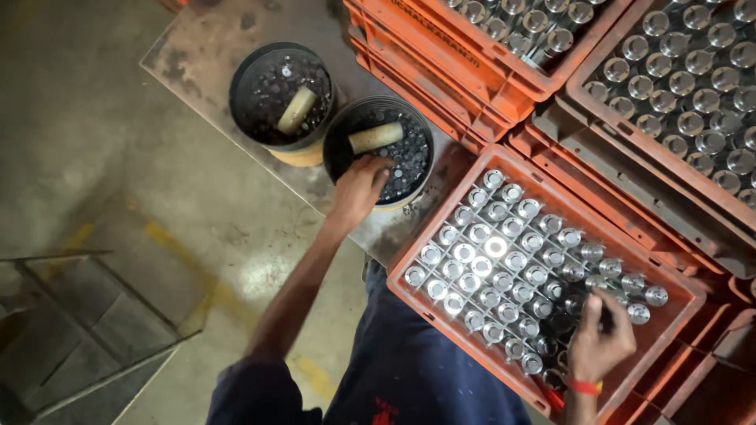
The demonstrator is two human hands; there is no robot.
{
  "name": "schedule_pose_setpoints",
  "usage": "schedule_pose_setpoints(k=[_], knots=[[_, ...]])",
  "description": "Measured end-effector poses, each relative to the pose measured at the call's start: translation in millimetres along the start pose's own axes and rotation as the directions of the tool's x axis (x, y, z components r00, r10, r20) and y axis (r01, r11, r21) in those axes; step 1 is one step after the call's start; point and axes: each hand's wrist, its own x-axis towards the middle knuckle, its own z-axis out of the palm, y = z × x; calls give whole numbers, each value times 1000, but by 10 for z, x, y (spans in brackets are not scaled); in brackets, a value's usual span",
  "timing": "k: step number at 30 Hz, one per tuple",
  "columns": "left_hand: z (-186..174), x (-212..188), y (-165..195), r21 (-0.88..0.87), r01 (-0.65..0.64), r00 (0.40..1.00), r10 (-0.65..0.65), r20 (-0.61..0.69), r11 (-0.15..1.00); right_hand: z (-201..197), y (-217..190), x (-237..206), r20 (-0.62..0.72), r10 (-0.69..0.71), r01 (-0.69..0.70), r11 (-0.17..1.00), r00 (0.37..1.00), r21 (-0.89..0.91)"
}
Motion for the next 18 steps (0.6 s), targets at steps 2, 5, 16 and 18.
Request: schedule_pose_setpoints(k=[2,5,16,18], knots=[[85,138,-52,189,-130,990,117,77,973,-105,4,-189,-16,2,-2,1000,1000,-9],[233,308,-43,432,-291,956,270,112,853,-276,83,-411,-20,-24,22,998,1000,-63],[-1136,1043,-856,598,302,953,-247,-176,742,-118,1060,-1233,-6,-32,33,996,999,81],[-1299,1095,-1003,601,332,942,-292,-167,727,-138,912,-1155,17,-84,84,996,996,28]])
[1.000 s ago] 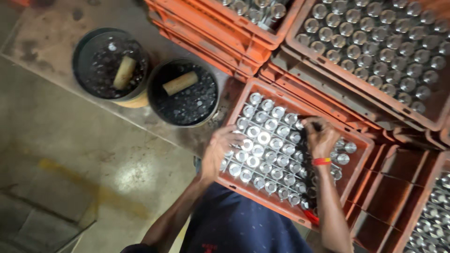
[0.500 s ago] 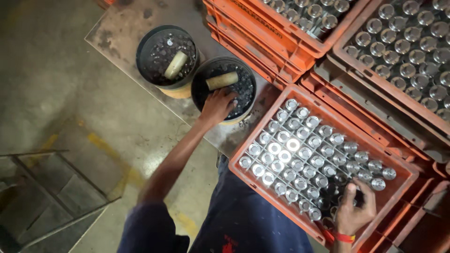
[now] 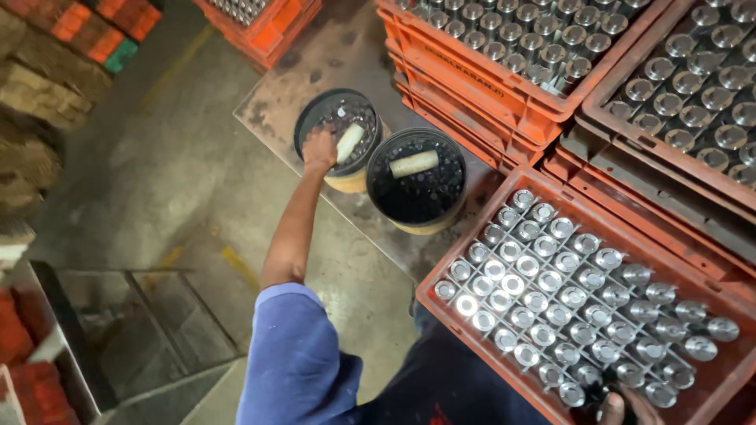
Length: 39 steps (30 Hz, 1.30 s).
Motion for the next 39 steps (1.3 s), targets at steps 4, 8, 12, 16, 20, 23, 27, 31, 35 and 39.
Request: schedule_pose_setpoints(k=[4,8,12,16,20,23,27,31,35,39], knots=[[60,119,-221,59,-74,983,63,173,996,-225,-626,323,107,-530,540,817,841,-201],[293,173,-232,50,-232,944,212,252,972,-265,-1276,299,-15,238,-231,927,971,-296],[469,121,-260,152,-245,945,200,259,958,-240,-1486,407,-36,268,-267,922,963,-281],[475,107,-393,-131,-314,947,300,-117,940,-242,-1525,476,-49,299,-298,898,953,-322],[490,253,-588,-720,-53,998,66,-10,692,-235,-1548,442,-56,323,-322,880,945,-348],[531,358,-723,-892,436,897,-131,421,122,-226,-1549,426,-76,323,-328,871,943,-365],[682,343,-765,-915,394,917,-105,386,82,-239,-1548,428,-101,357,-365,833,929,-416],[843,318,-673,-654,-10,993,85,83,757,-251,-1549,439,-105,362,-370,825,926,-427],[916,294,-648,-72,-287,947,294,132,955,-245,-1533,449,-81,332,-333,841,940,-426],[865,266,-622,-38,-352,920,353,173,935,-235,-1515,446,-82,348,-349,838,934,-419]])
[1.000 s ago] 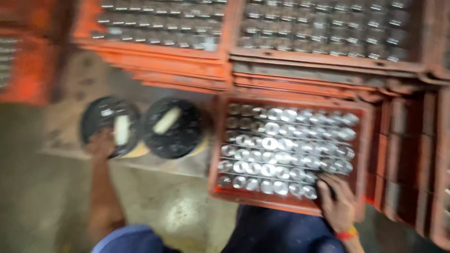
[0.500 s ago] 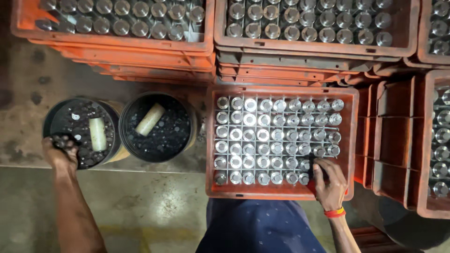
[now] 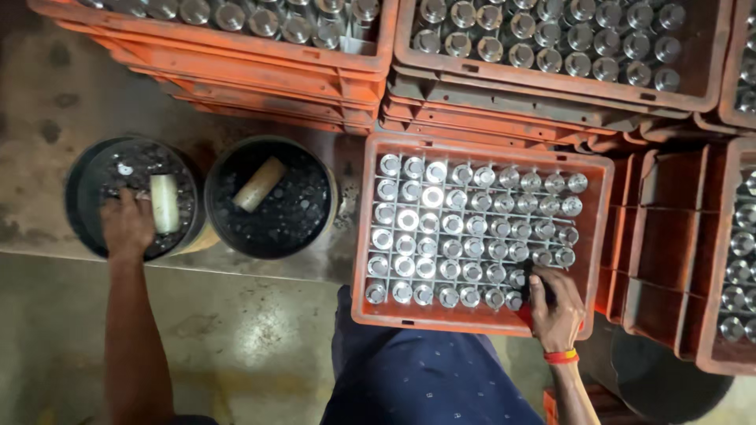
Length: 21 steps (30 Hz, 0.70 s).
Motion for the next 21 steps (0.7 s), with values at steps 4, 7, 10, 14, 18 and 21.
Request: schedule_pose_setpoints(k=[4,7,10,14,18,21], knots=[[-121,21,38,-169,132,988,-143,-58,977,7,12,-9,0,9,-9,1000,1000,-1],[-214,43,42,-494,76,933,-237,-271,866,5,17,-8,-6,9,-9,1000,1000,4],[-294,82,25,-940,113,875,-480,-59,322,-1,5,4,-6,6,-6,1000,1000,6],[-359,111,-66,-953,86,792,-560,243,-291,-15,-29,19,10,1,-1,1000,1000,16],[-370,107,-134,-848,-6,820,-488,299,-530,-34,-55,17,22,-15,15,999,1000,31],[-306,-25,26,-847,-72,847,-480,227,-526,-40,-69,28,28,129,-131,987,991,92]])
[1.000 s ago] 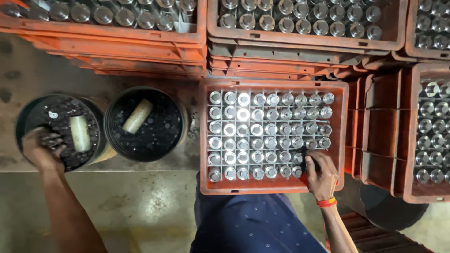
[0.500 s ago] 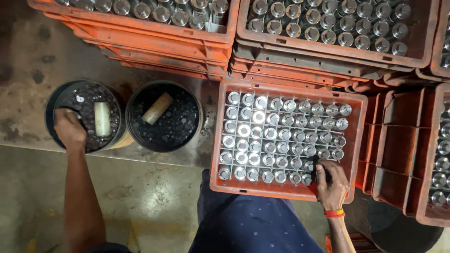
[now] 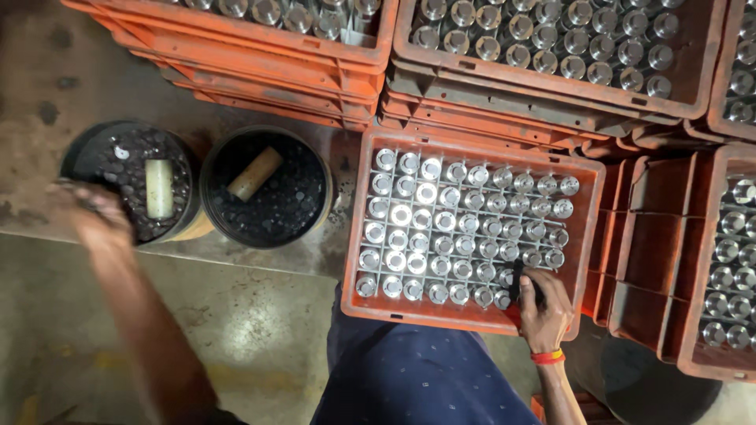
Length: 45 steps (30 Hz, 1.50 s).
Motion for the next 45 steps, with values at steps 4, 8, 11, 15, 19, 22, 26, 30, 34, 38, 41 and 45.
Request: schedule_pose_setpoints(k=[4,8,11,15,19,22,26,30,34,38,41,45], knots=[[562,-1208,-821,362,-37,985,-28,171,931,86,-82,49,-33,-114,118,983,993,142],[1371,-3152,-1914,691,-172,834,-270,482,702,364,-223,83,226,-182,72,904,957,421],[1726,-4018,-2305,563,-216,653,-310,691,798,612,-246,58,405,-129,-96,866,905,491],[1772,-4209,-2467,749,-125,725,-455,516,651,669,-25,129,363,-133,-88,842,922,532],[1589,-4023,-2490,545,328,661,-600,451,771,584,221,418,275,27,-165,855,961,491],[1465,-3933,-2401,358,558,654,-662,366,749,503,302,732,107,-99,48,914,989,403],[1484,-3940,-2285,166,725,611,-736,291,668,416,287,1033,77,-92,51,904,993,425],[1545,-3973,-2243,228,643,661,-680,317,731,398,249,1230,90,-126,76,901,988,428],[1537,-3946,-2261,295,607,619,-671,407,738,617,199,1414,128,-380,357,918,916,171],[1544,-3913,-2289,345,587,588,-679,440,732,813,133,1623,283,-208,248,962,936,-112],[1609,-3918,-2316,360,543,573,-648,502,759,766,64,1658,321,-54,85,993,945,-83],[1738,-3967,-2371,511,408,542,-651,532,757,624,-50,1267,115,-350,300,901,930,315]])
